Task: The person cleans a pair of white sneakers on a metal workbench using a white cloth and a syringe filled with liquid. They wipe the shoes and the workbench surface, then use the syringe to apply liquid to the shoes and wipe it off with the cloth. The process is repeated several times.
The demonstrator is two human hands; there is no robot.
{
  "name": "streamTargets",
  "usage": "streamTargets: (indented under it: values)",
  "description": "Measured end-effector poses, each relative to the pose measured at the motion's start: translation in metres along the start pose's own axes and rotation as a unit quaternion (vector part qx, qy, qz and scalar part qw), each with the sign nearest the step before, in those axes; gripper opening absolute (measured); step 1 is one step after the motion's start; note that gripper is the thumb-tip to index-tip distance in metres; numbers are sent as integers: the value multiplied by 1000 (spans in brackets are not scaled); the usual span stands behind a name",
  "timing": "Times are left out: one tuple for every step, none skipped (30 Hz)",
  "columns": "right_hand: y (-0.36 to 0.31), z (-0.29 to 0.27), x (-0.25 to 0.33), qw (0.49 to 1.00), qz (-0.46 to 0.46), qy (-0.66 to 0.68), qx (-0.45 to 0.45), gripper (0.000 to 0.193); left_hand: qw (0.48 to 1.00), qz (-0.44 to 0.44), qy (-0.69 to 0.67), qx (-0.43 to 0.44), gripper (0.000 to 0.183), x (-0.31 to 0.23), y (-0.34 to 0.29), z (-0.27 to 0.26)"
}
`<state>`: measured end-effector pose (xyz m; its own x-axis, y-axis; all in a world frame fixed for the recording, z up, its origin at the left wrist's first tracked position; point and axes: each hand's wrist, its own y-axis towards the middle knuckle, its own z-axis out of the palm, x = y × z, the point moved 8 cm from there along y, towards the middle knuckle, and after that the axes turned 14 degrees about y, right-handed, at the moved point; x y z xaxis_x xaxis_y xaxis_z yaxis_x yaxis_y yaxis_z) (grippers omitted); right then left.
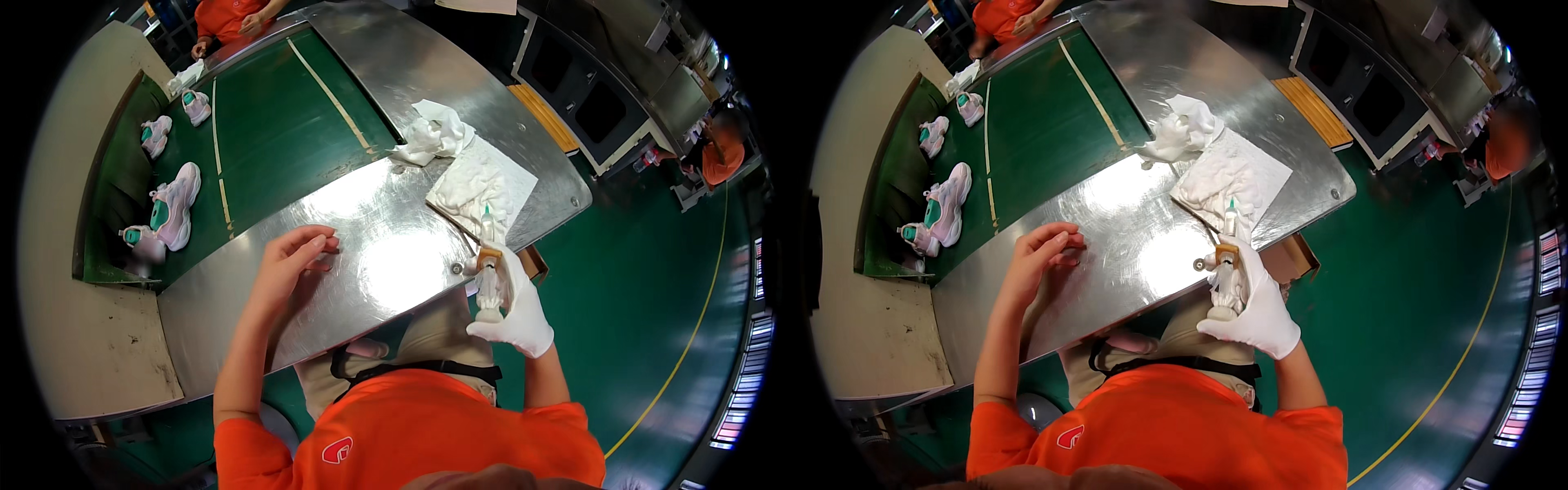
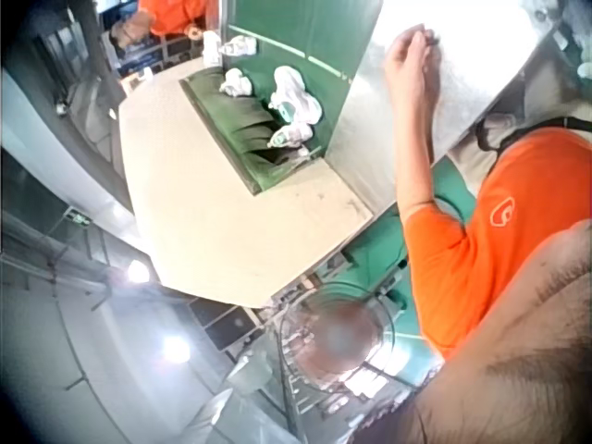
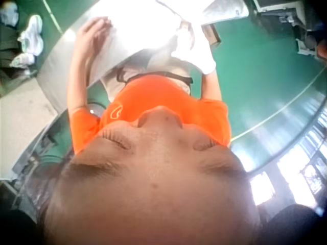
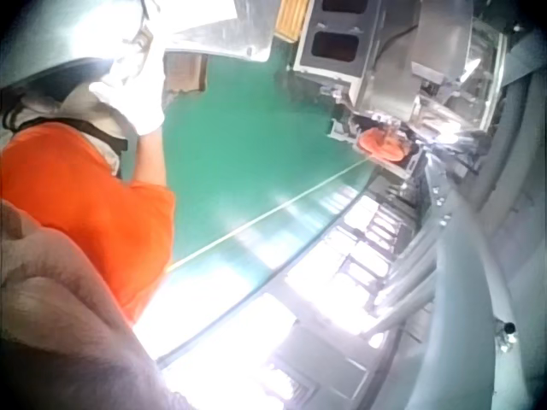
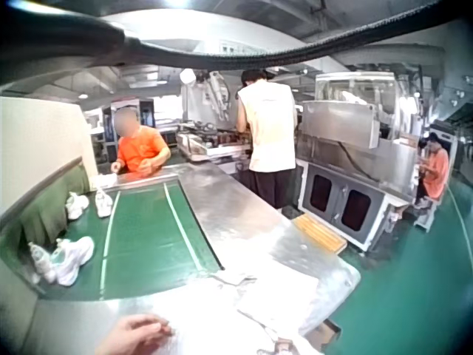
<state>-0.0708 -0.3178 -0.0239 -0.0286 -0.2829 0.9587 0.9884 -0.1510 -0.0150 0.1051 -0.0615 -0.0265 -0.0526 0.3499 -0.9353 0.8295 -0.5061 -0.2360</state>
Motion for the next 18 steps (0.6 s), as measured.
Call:
streamTargets:
  values:
    - [-1,-2,0,1000,-10,-14,4,104,999,7,40,6,30,-7,6,3]
    - [-3,-6,-1,999,-20,-29,8,105,997,13,80,12,30,-15,17,8]
    - [-4,-7,-2,999,-29,-42,15,106,992,18,121,15,30,-23,28,11]
    - [-7,-8,-2,998,-44,-50,17,106,987,39,157,17,31,-33,40,16]
    - [-8,-8,-4,998,-42,-36,24,106,979,59,193,19,31,-43,56,23]
    - [-10,-8,-4,998,-41,-23,30,106,970,80,229,23,31,-53,73,30]
    - [-12,-8,-3,999,-40,-11,36,107,938,153,312,2,30,-71,88,39]
    - [-14,-10,-3,998,-42,-33,33,108,929,218,297,-28,26,-89,96,51]
    - [-16,-11,-5,999,-36,-5,34,110,879,293,372,-52,25,-102,108,64]
    - [-18,-11,-5,999,-31,22,35,111,816,364,442,-75,24,-112,118,77]
    - [-19,-12,-6,998,-25,49,34,112,781,401,471,-85,27,-122,126,92]
    - [-20,-12,-5,997,-19,71,36,113,726,462,496,-115,35,-127,137,103]
    - [-21,-15,-5,995,-13,93,34,113,696,480,519,-126,37,-131,145,115]
    - [-22,-17,-6,993,-6,115,34,113,665,496,541,-138,39,-133,151,127]
    - [-24,-20,-7,990,0,139,31,111,633,513,561,-150,41,-134,157,137]
    - [-26,-22,-8,986,6,162,32,108,622,500,590,-127,50,-126,169,143]
    - [-26,-25,-9,980,24,196,2,106,647,473,591,-90,49,-116,184,144]
    - [-24,-29,-10,972,41,231,-29,103,670,443,593,-54,47,-108,196,144]
